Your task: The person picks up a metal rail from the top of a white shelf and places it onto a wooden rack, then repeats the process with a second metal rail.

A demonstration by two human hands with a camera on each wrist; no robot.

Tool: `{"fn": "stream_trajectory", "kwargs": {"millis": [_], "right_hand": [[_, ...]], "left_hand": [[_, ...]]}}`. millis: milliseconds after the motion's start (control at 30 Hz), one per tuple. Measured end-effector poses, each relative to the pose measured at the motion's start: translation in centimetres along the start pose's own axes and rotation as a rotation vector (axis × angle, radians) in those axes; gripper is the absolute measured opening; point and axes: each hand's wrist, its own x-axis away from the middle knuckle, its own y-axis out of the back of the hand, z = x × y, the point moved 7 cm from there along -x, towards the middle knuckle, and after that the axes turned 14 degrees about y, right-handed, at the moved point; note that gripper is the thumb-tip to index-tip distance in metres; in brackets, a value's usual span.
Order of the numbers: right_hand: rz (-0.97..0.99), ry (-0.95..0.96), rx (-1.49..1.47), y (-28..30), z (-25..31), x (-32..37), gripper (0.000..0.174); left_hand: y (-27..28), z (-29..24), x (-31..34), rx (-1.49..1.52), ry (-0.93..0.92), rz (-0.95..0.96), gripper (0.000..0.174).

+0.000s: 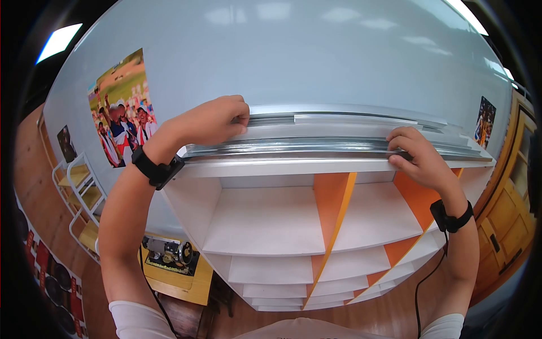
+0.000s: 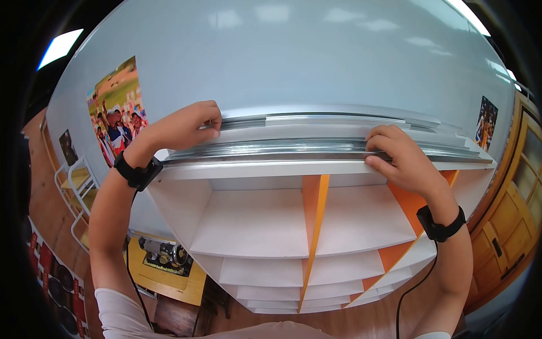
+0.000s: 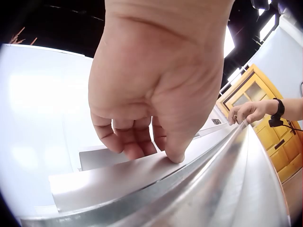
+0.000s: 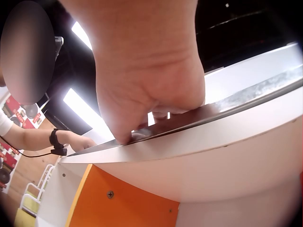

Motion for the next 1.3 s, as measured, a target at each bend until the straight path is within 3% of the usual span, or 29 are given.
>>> {"fn": "stream_trajectory", "kwargs": {"millis": [300,500,600,900,1000,1300], "right_hand": [[-0.065,-0.002,0.116,0.5,-0.1,-0.1,0.022],[-0.047,0.032,0.096,-0.5,-0.9,-0.2,0.023],[-0.043,0.009,0.090,-0.6,-0.9,-0.1,0.021],[-0.102,0.091,0.121,-0.3,-0.1,0.2,0.017],[-0.120,0.103,0.108,-0.2,-0.2,0.4,0.016],[-0.150,0.079,0.146,-0.1,-0.4,0.6,0.015]], "left_hand": [[0.0,0.3,0.7,0.121,0.106,0.074,0.009],[0.9,-1.0,-0.9,-0.052,0.037,-0.091,0.012],[0.9,-1.6,-2.8,-0.164,-0.087,-0.225,0.014],[-0.7,-2.3,-6.4,-0.038,0.199,0.158,0.025],[-0.3,-1.8,-6.7,0.165,0.164,0.160,0.028],[4.3,-3.0,-4.3,0.158,0.136,-0.149,0.030]]}}
